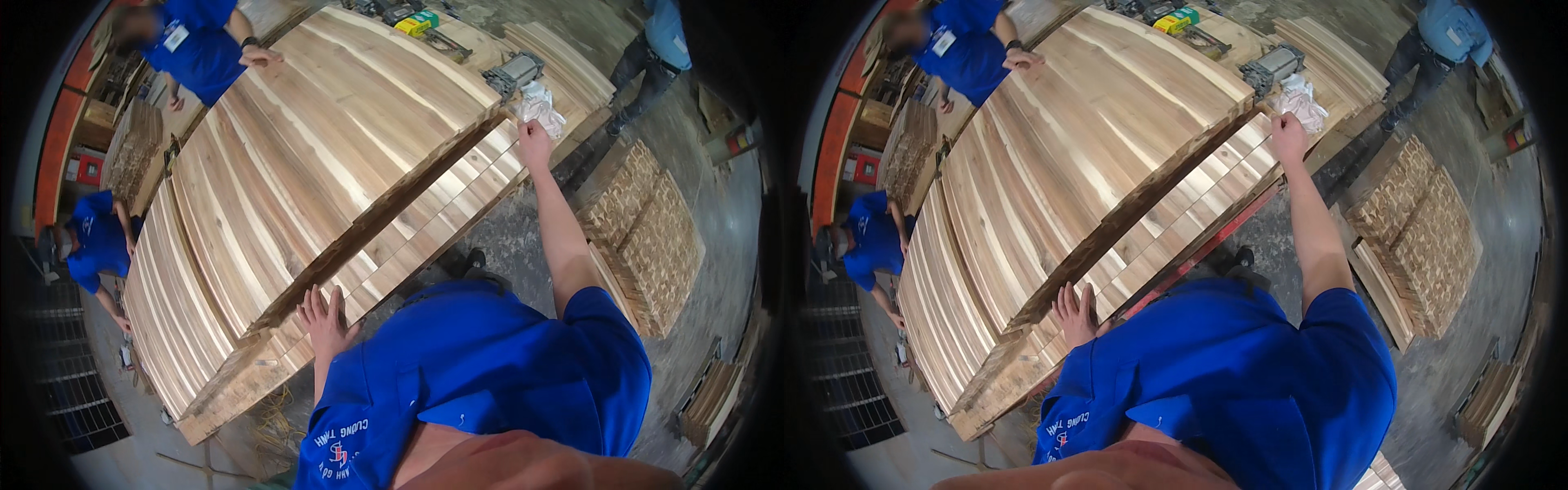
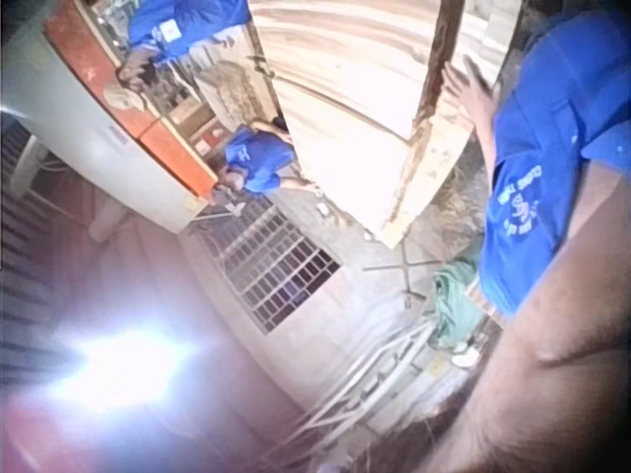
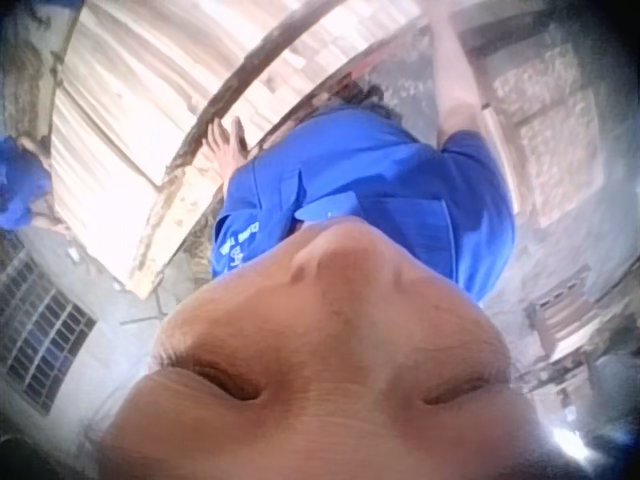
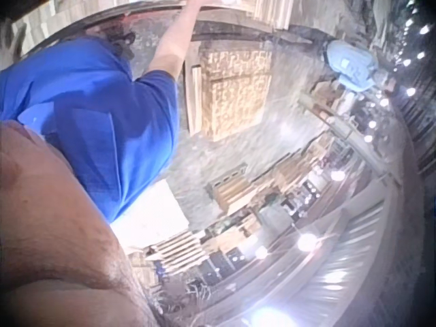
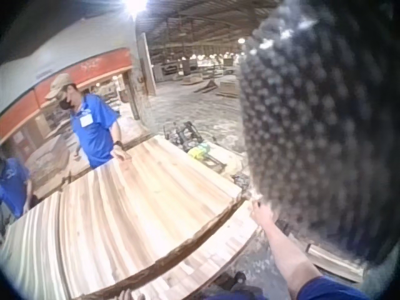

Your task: The person aligns and places wooden slats onto a large panel, then flips the panel and wipes its surface with a white cloth. The person also handles a small wooden frame and continues wiping the panel while other workers are present in the background.

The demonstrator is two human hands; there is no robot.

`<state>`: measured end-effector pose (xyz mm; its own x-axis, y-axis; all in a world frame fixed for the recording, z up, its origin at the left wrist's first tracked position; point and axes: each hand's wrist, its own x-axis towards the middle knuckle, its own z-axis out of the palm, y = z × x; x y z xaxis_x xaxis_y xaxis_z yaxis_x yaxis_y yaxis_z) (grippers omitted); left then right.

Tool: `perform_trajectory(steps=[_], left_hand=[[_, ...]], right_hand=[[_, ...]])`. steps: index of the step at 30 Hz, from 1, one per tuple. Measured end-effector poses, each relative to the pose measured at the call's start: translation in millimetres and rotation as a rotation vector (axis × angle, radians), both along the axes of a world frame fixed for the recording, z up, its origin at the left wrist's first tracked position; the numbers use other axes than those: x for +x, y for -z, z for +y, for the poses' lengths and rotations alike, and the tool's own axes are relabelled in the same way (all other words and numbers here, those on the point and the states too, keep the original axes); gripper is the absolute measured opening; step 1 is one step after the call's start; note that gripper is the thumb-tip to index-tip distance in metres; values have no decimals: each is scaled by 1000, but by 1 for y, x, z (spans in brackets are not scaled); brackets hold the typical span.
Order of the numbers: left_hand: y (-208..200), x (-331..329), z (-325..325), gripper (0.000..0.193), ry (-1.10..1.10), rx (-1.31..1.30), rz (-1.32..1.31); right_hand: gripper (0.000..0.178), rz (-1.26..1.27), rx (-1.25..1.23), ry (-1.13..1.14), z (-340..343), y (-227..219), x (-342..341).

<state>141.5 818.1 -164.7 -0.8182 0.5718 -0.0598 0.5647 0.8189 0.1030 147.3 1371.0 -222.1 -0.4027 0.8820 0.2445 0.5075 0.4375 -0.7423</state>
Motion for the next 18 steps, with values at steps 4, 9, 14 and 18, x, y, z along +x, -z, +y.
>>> perform_trajectory(steps=[4,9,14,18], left_hand=[[-11,-3,45,86,105,102,14],[-12,-6,150,80,250,193,11],[-7,-25,263,86,430,164,-14],[10,-23,305,92,317,34,-25]], right_hand=[[28,338,-143,35,26,16,13],[22,454,-65,234,67,28,34],[26,200,102,205,141,42,54],[36,37,-43,-43,131,30,34]])
